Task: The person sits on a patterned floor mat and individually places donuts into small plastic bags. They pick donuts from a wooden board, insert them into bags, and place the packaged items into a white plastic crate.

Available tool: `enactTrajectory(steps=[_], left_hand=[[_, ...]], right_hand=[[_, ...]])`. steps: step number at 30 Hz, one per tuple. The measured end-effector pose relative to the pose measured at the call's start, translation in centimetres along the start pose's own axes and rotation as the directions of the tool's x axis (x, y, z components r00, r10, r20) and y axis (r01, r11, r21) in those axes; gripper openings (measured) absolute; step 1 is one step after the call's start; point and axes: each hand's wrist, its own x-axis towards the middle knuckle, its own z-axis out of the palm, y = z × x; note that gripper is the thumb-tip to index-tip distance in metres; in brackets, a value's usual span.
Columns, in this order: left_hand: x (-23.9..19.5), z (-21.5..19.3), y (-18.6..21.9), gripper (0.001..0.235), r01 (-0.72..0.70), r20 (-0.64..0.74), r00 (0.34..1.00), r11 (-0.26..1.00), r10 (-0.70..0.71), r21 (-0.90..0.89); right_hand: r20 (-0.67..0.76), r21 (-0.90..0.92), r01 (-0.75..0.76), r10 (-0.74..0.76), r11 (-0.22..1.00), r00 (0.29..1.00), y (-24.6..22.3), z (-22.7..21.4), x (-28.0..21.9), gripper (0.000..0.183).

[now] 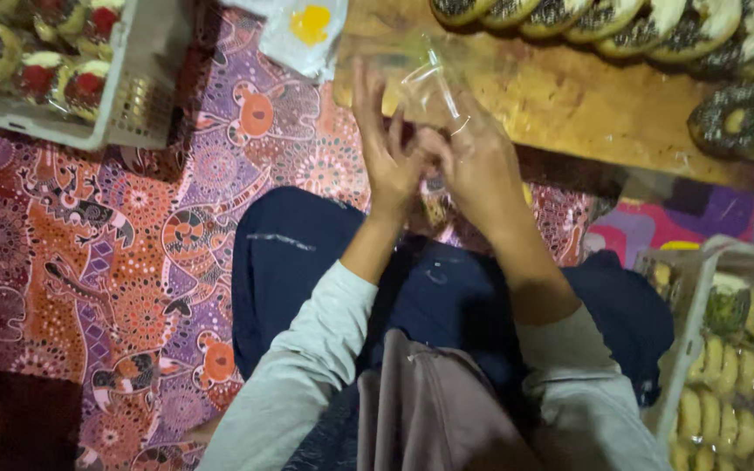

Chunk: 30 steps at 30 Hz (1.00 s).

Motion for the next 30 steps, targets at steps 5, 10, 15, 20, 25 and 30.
enactTrajectory(steps=[5,10,15,20,25,30], left_hand=[[9.4,-3.6,-5.0,0.037,0.216,0.059,0.975,0.855,-0.214,-0.471],[12.3,-6.3,-4.9,0.044,0.271,0.091,0.948,0.62,-0.306,-0.736],[12.2,-5.8,-4.6,0.064,0.191,-0.03,0.899,0.454,-0.436,-0.871],[12.6,-6.7,-6.5,0.07,0.061,-0.131,0.873,0.372,-0.469,-0.926],[11.4,-6.0,-8.0,0.07,-0.107,-0.332,0.93,0.746,-0.16,-0.658],[8.3,-2.5,-6.5,0.072,-0.048,-0.083,0.996,0.732,-0.012,-0.68]], right_hand=[[0.277,0.314,0.019,-0.11,0.949,0.954,3.7,1.0,2.3,0.042],[0.07,-0.079,-0.142,0.148,0.987,0.987,14.4,-0.4,10.4,0.096],[0.115,-0.242,-0.019,0.048,0.97,0.992,17.0,2.7,12.9,0.114],[0.057,-0.037,-0.271,0.273,0.962,0.96,12.8,1.7,8.2,0.095],[0.129,0.669,-0.343,0.351,0.659,0.927,3.9,0.0,1.8,0.08],[-0.2,0.141,-0.213,0.239,0.967,0.95,-0.5,2.5,1.9,0.086]])
